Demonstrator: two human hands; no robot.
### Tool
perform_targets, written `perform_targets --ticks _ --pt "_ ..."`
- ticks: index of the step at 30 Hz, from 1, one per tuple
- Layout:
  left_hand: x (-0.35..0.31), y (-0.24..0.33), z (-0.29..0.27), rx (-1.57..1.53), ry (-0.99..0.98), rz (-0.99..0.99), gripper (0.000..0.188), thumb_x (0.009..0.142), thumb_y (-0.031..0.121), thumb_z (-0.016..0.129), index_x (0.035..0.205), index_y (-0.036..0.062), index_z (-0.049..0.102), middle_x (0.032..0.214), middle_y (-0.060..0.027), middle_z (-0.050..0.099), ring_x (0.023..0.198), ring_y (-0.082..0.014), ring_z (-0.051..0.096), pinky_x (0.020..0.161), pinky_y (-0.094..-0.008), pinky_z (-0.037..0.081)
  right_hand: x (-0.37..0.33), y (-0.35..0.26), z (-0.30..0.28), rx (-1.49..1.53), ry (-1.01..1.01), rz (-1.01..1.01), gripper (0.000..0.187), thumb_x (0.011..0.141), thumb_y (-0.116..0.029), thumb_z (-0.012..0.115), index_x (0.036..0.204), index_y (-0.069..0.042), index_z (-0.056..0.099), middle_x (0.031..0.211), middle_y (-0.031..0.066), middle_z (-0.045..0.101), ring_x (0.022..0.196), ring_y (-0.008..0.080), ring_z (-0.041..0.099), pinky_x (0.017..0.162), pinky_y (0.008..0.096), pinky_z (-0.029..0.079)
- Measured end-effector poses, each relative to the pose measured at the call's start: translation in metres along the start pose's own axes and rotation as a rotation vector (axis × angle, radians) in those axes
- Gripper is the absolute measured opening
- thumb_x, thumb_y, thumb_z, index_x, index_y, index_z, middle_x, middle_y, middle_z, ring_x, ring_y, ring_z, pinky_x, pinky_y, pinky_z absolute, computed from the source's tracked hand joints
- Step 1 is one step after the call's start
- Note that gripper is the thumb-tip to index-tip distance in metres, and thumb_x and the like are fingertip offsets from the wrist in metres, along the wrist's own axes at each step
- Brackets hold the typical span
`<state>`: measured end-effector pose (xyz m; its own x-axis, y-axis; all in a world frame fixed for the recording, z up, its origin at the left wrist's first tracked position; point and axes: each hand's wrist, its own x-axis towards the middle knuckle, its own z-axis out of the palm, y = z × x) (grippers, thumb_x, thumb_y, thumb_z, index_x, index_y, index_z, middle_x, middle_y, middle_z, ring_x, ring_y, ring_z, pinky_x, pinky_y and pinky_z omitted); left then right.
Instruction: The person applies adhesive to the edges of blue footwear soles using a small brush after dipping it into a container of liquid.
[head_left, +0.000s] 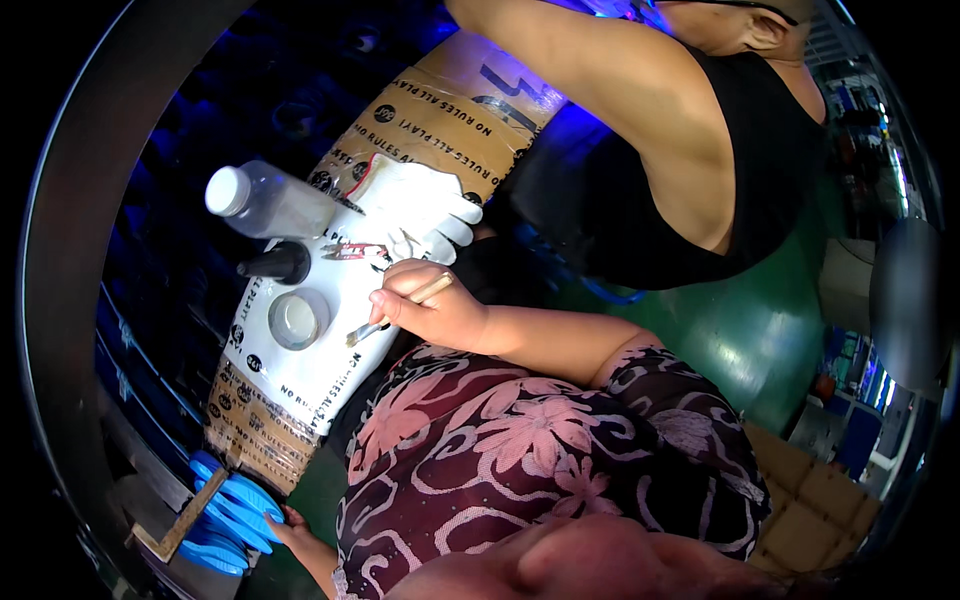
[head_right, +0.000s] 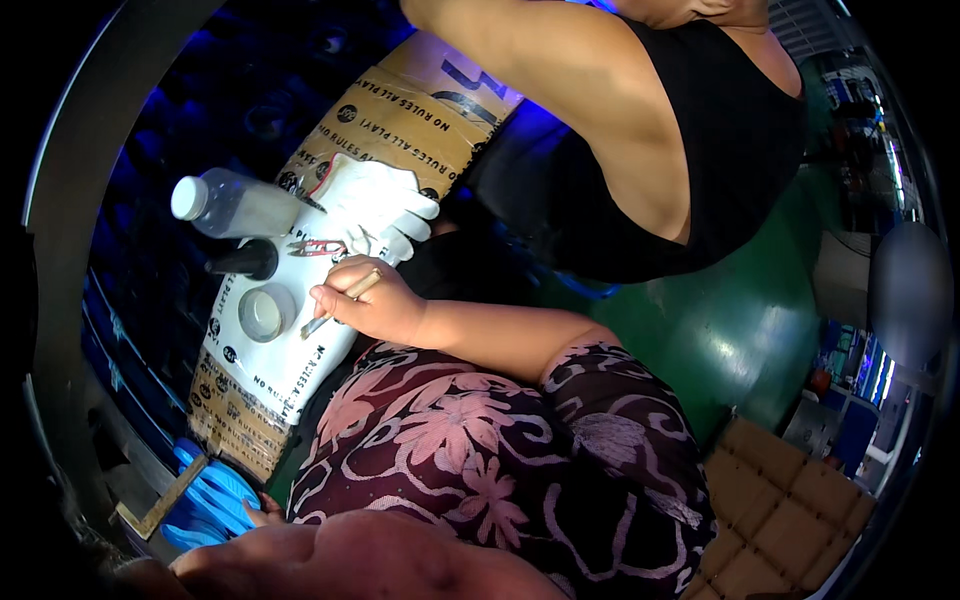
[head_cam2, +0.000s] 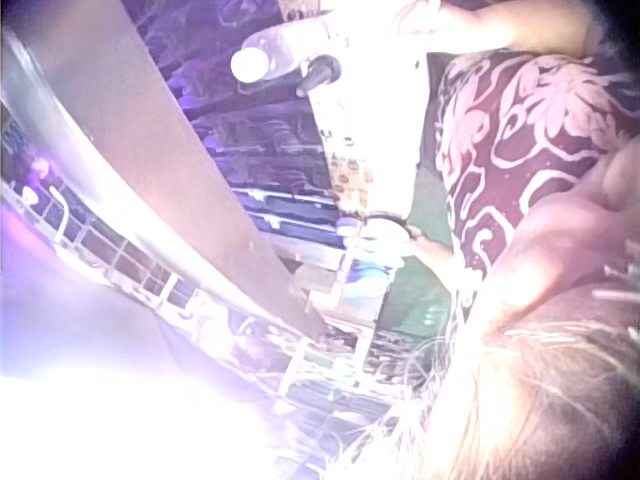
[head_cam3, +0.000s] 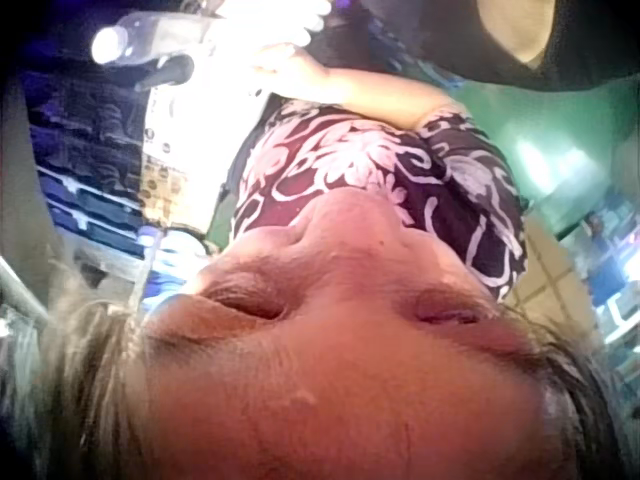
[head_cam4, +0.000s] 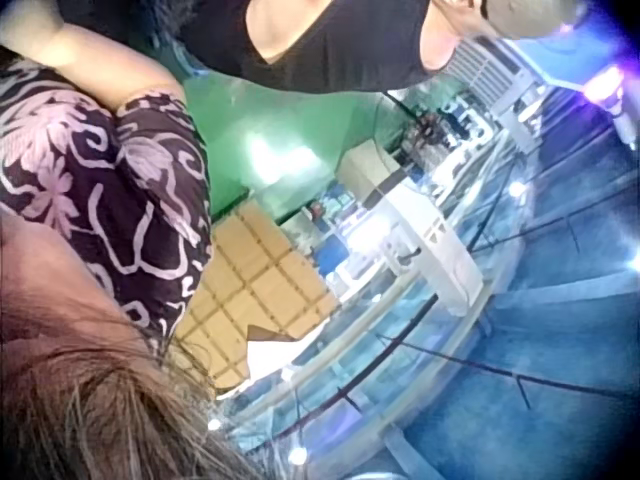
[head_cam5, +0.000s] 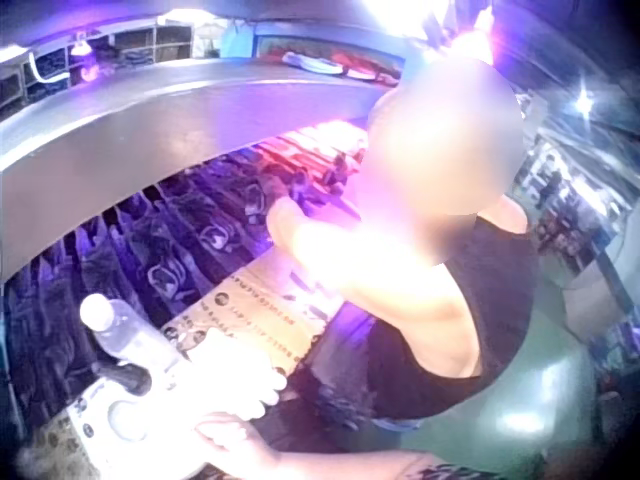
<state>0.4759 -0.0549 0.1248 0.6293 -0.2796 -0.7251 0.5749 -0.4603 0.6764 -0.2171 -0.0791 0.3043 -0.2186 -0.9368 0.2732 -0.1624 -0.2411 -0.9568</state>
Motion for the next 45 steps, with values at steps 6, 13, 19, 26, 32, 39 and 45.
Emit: perform_targets --ticks 6,13,19,26,32,39,45 --pt "-0.004 -0.007 -0.017 -0.135 -0.064 -0.023 0.037 0.079 0.029 0.072 0.097 0.0 0.058 0.084 -0.0105 0.064 0.07 -0.0215 0.061 0.061 -0.0294 0.055 -0.01 0.019 0.024 0.166 -0.066 0.283 0.027 0.095 -0.014 0.051 0.078 -0.001 0.067 0.072 0.0043 0.062 0.067 0.0097 0.057 0.062 0.0239 0.047" --pt "-0.036 -0.041 -0.005 -0.229 -0.268 -0.063 0.035 0.086 0.018 0.064 0.113 0.0064 0.046 0.084 -0.016 0.057 0.07 -0.0274 0.058 0.057 -0.0341 0.051 -0.031 0.061 0.04 0.047 0.04 0.385 0.031 0.096 -0.021 0.05 0.082 0.002 0.065 0.078 0.0099 0.066 0.068 0.0132 0.057 0.07 0.0265 0.046" --pt "-0.084 -0.036 0.022 -0.213 -0.269 0.089 0.017 0.091 0.015 0.057 0.101 0.0049 0.048 0.082 -0.0089 0.056 0.067 -0.02 0.057 0.055 -0.0286 0.049 -0.019 0.059 0.057 0.23 -0.026 0.38 0.033 0.095 -0.022 0.051 0.081 0.004 0.065 0.079 0.0125 0.064 0.068 0.0141 0.055 0.07 0.0263 0.044" --pt "-0.108 -0.016 0.009 -0.104 -0.321 0.247 0.019 0.093 0.017 0.053 0.107 0.0044 0.049 0.084 -0.0062 0.056 0.067 -0.0165 0.055 0.058 -0.0281 0.047 -0.015 0.047 0.079 0.108 -0.076 0.359 0.035 0.096 -0.023 0.05 0.08 0.004 0.065 0.078 0.0115 0.063 0.066 0.0134 0.054 0.068 0.0256 0.043" --pt "-0.076 0.017 -0.03 0.12 -0.081 0.448 0.029 0.09 0.022 0.058 0.112 0.0037 0.052 0.095 -0.0073 0.061 0.073 -0.017 0.058 0.064 -0.0283 0.048 -0.012 0.042 0.089 0.093 -0.086 0.414 0.035 0.096 -0.025 0.05 0.081 0.004 0.063 0.077 0.0098 0.062 0.066 0.0132 0.053 0.067 0.0255 0.043" --pt "-0.019 0.011 -0.033 0.028 -0.154 0.175 0.037 0.079 0.021 0.073 0.11 0.0101 0.057 0.096 -0.0047 0.063 0.08 -0.0185 0.06 0.067 -0.0329 0.05 -0.011 0.035 0.105 0.069 -0.109 0.426 0.035 0.096 -0.028 0.05 0.082 0.001 0.061 0.076 0.0071 0.059 0.065 0.012 0.051 0.065 0.0237 0.041" --pt "-0.027 0.027 -0.025 -0.006 -0.324 0.06 0.033 0.08 0.014 0.072 0.108 0.0067 0.056 0.092 -0.0044 0.063 0.073 -0.0152 0.059 0.059 -0.026 0.048 -0.004 0.036 0.111 0.09 -0.128 0.462 0.037 0.096 -0.028 0.05 0.08 0.003 0.063 0.074 0.0078 0.06 0.064 0.0123 0.052 0.065 0.0249 0.041"
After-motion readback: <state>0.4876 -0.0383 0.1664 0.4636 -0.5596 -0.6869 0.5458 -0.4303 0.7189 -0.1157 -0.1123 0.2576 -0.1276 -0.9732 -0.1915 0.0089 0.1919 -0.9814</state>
